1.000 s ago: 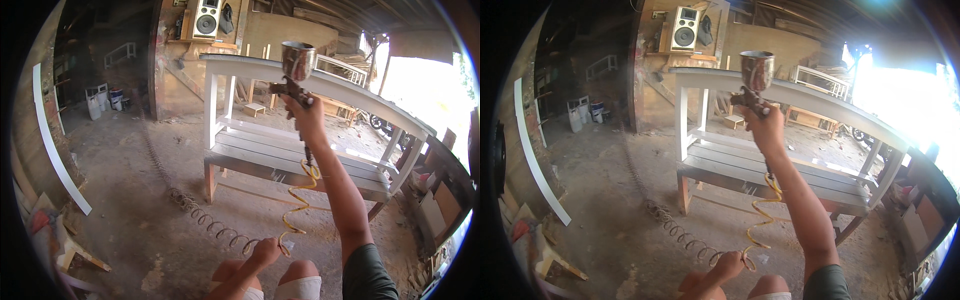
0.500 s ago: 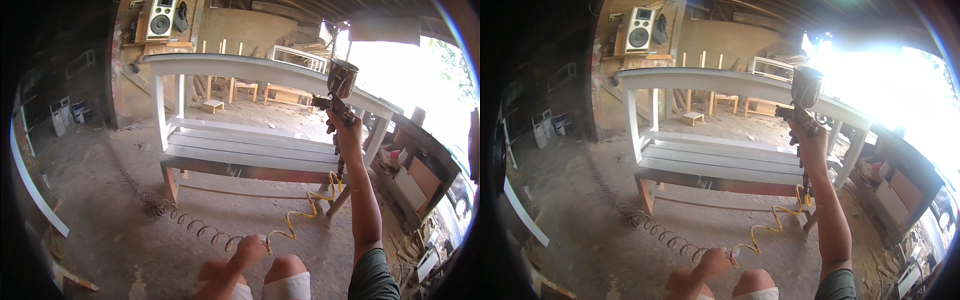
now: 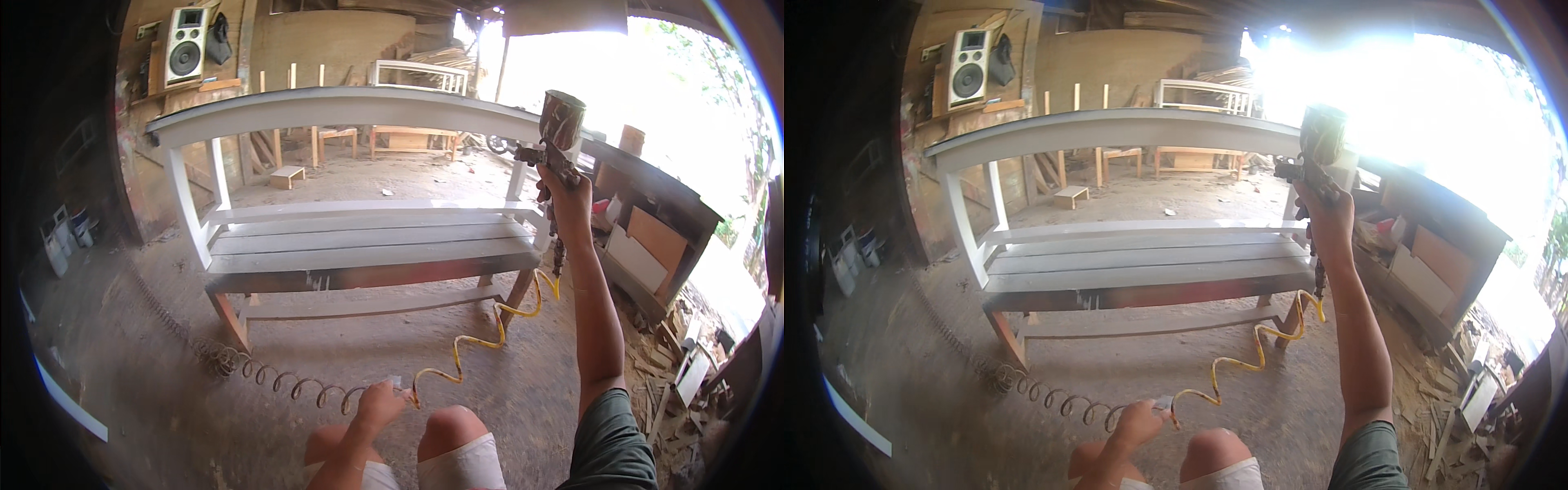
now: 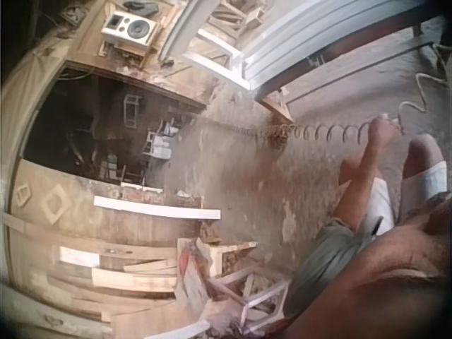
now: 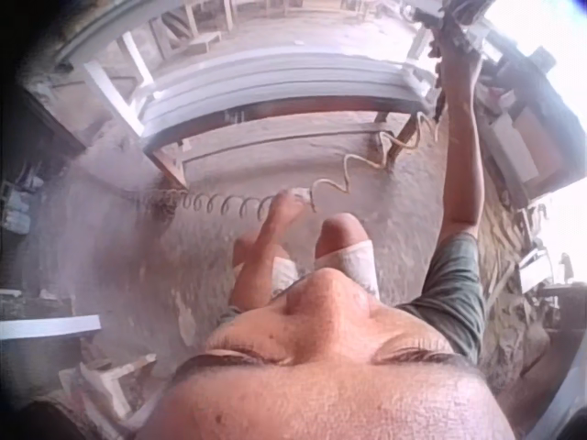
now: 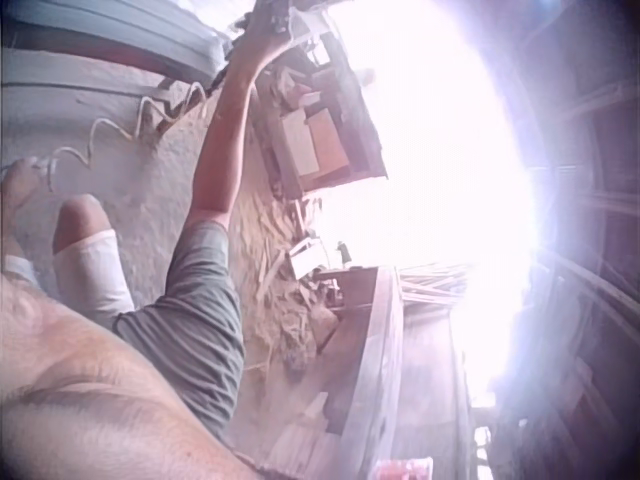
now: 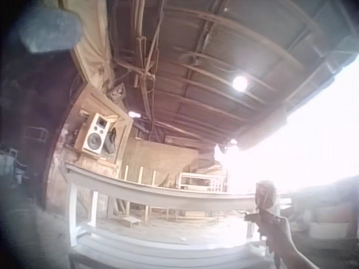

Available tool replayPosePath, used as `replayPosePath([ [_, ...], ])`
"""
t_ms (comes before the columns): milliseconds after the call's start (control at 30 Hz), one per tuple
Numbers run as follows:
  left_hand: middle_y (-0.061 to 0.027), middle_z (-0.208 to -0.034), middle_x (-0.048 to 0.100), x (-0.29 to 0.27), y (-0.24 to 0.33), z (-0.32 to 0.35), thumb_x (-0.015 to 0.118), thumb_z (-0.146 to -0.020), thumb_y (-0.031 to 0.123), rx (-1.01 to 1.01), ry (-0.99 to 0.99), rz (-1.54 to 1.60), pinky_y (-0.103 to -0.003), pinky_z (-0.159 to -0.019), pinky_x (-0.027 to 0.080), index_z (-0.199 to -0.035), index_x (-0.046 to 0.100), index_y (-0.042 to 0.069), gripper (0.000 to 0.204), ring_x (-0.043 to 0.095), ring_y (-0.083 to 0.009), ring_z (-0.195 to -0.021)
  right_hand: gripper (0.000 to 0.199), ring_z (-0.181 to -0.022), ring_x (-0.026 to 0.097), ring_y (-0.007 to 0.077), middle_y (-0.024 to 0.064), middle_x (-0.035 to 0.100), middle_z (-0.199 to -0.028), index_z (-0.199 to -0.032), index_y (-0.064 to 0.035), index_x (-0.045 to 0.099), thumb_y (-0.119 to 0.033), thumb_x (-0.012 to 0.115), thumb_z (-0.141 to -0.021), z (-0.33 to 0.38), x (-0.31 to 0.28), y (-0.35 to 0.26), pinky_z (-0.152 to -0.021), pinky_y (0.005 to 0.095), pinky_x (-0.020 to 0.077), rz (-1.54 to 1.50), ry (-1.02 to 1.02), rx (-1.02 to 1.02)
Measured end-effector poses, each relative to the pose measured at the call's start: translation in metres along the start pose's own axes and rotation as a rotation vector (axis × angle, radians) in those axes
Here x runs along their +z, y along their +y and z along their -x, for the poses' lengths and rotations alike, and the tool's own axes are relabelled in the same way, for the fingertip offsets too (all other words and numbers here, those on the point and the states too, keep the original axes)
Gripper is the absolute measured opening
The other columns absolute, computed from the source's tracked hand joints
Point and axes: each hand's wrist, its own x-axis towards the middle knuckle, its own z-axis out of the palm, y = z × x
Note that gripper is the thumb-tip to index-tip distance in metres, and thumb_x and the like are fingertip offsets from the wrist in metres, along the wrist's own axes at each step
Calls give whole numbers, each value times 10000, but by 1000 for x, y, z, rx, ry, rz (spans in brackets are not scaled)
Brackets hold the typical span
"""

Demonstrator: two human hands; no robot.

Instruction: The person paints a wooden bench and a small wooden shelf using a spray gun, then refills the spray gun's reservoir with liquid from a large plastic container.

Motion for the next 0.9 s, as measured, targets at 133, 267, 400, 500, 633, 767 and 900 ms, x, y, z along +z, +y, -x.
replayPosePath([
  [133,-277,-1074,694,-3,7,0,664,-908,438,-4,-32,28,-463,-924,512,-1132,677,-56,543,660,-426,-1049,270,-455,545,74,33,646,-652,-831,-13,695,-268,776,-875,-4,-22,8,-356,240,365,64,57,55],
  [267,-266,-1060,701,5,10,-5,667,-901,435,28,-16,48,-447,-929,515,-1216,654,-53,581,668,-409,-1041,269,-429,536,77,25,638,-632,-839,-16,690,-272,764,-880,-25,-54,33,-350,241,365,125,123,34],
  [400,-258,-1034,708,6,14,-5,674,-894,439,44,-26,105,-435,-917,521,-1254,635,-59,616,680,-383,-1031,266,-429,543,86,27,639,-627,-837,-14,689,-268,754,-879,-39,-82,42,-353,247,376,199,174,32],
  [500,-259,-1017,709,6,18,-5,688,-887,427,46,-38,140,-429,-895,528,-1268,618,-75,634,688,-378,-1011,278,-439,549,102,34,640,-626,-824,-5,693,-272,755,-871,-49,-96,47,-386,273,406,316,243,15],
  [633,-266,-991,708,12,14,-8,708,-879,396,97,-19,199,-424,-862,537,-1288,597,-91,646,699,-385,-972,271,-488,572,120,43,642,-627,-884,-8,728,-277,752,-864,-74,-123,81,-479,319,455,500,321,-248],
  [767,-226,-919,717,22,12,-10,712,-881,363,124,16,230,-395,-818,538,-1282,608,-70,600,710,-338,-894,270,-541,595,134,64,642,-631,-1014,-50,757,-278,740,-870,-88,-135,99,-553,340,475,600,389,-280],
  [900,-144,-814,730,22,13,-8,703,-889,323,131,39,206,-350,-737,534,-1270,641,-14,512,717,-236,-768,321,-540,595,162,93,621,-617,-1079,-60,751,-306,744,-874,-81,-125,102,-577,366,482,627,396,-231],
])
